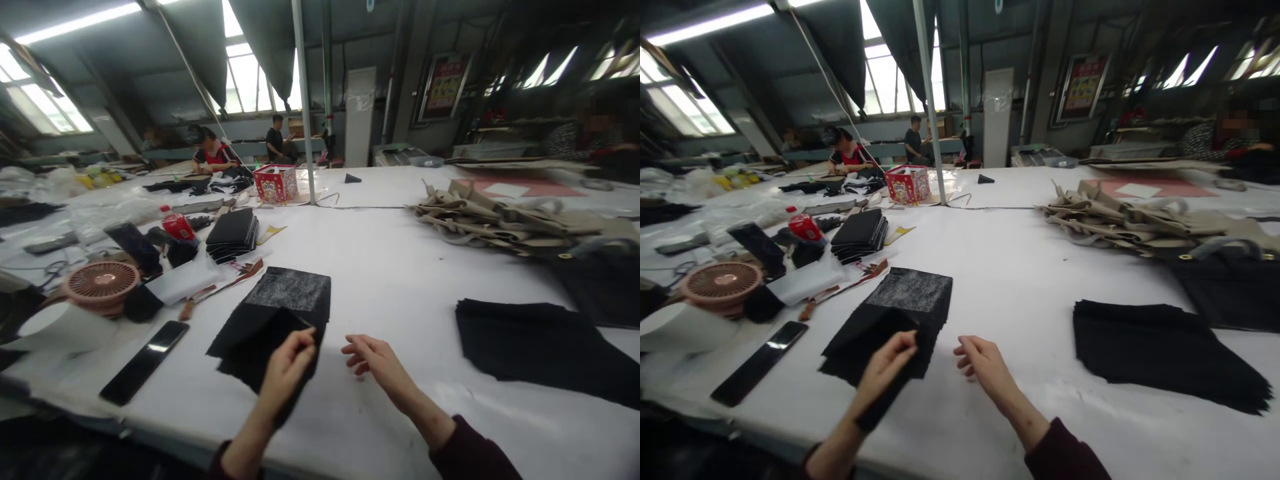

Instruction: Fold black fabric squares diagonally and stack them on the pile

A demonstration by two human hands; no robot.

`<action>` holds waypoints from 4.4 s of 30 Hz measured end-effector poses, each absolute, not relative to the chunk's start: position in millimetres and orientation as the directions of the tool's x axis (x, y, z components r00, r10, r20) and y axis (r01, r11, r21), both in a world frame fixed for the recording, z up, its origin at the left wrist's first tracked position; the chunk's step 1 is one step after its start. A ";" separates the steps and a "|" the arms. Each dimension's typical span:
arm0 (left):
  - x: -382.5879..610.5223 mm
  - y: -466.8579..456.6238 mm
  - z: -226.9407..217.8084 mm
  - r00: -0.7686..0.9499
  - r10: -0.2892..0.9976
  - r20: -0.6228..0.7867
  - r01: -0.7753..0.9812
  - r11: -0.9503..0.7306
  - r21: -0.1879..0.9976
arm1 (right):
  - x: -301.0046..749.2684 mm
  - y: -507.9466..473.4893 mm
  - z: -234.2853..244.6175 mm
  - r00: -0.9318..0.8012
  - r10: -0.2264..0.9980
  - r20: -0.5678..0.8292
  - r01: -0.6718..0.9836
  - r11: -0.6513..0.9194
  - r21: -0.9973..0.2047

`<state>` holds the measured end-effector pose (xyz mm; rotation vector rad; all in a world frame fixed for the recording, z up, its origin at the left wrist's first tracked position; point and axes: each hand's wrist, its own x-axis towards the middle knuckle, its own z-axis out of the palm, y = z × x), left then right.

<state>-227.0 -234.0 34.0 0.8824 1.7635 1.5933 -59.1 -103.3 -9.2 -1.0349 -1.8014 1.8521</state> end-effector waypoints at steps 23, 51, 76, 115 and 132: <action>-121.1 -169.6 -10.7 0.177 0.984 0.021 0.936 -0.175 0.305 | 15.2 -50.5 -18.7 -0.442 0.865 -0.238 0.692 0.160 -0.704; -165.1 -141.4 -51.0 0.199 0.964 0.178 0.948 -0.236 0.214 | -0.2 -99.6 -82.3 -0.590 0.635 0.498 0.691 0.716 -0.094; -165.3 -139.0 -52.4 0.117 0.981 0.157 0.944 -0.159 0.289 | -1.1 -97.7 -83.5 -0.608 0.618 0.498 0.668 0.737 -0.098; -192.7 -130.5 -43.6 0.008 0.968 0.252 0.984 -0.053 0.171 | -1.8 -97.6 -79.0 -0.605 0.631 0.486 0.665 0.736 -0.127; -171.4 -130.5 -42.6 0.311 0.931 0.191 0.949 -0.315 -0.010 | 1.8 -92.6 -73.0 -0.546 0.690 0.475 0.675 0.698 -0.238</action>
